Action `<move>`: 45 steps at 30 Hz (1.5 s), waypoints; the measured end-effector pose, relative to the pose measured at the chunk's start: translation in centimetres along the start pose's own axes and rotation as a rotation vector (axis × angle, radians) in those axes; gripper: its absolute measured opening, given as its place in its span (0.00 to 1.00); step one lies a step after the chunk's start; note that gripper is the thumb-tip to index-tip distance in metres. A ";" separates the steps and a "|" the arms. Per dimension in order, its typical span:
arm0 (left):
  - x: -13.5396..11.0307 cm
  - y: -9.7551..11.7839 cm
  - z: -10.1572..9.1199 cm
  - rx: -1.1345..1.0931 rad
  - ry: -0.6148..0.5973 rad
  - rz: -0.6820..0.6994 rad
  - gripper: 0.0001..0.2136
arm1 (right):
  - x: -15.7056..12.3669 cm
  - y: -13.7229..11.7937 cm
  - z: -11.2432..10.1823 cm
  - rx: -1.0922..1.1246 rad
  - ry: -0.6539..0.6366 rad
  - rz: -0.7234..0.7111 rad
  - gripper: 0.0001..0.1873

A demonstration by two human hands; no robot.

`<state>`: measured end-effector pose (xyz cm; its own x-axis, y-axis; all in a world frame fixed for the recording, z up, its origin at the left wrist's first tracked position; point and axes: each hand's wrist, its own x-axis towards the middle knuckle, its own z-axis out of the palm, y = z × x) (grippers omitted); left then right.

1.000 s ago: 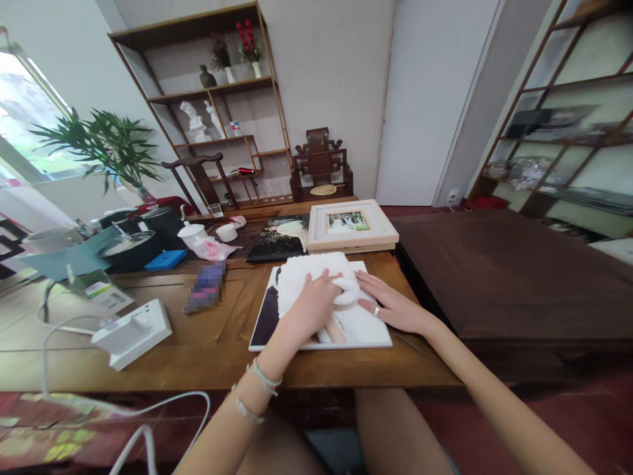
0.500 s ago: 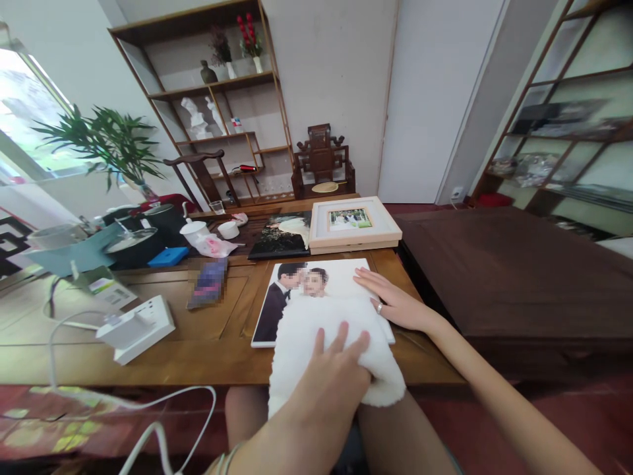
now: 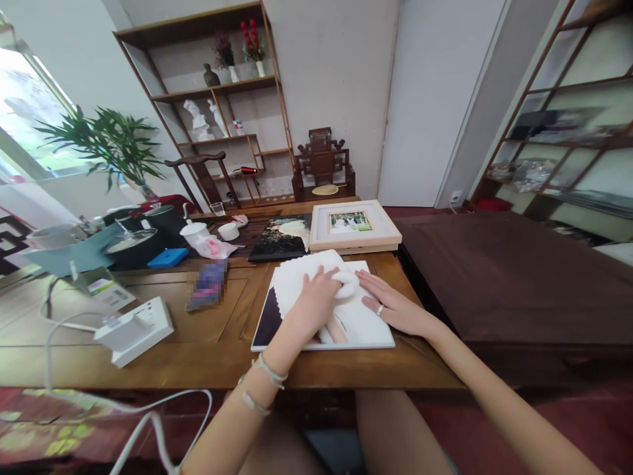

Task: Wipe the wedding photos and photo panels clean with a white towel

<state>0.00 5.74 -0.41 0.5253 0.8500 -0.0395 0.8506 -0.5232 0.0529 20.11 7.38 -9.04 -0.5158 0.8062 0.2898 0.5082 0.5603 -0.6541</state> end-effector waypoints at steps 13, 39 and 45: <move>-0.8 4.2 -0.4 0.055 -0.086 0.068 0.19 | -0.3 -0.2 -0.3 0.034 0.110 -0.060 0.33; 5.3 -1.3 -1.6 -0.195 0.066 0.318 0.10 | 0.0 -0.1 -0.2 -0.075 0.009 -0.037 0.26; 6.9 -1.0 -0.6 -0.197 0.036 0.301 0.09 | 0.1 -0.1 0.0 -0.078 0.028 -0.060 0.24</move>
<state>2.78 12.20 -0.12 0.7475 0.6629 0.0422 0.6348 -0.7317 0.2484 20.03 7.42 -8.90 -0.5279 0.7751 0.3471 0.5300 0.6200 -0.5785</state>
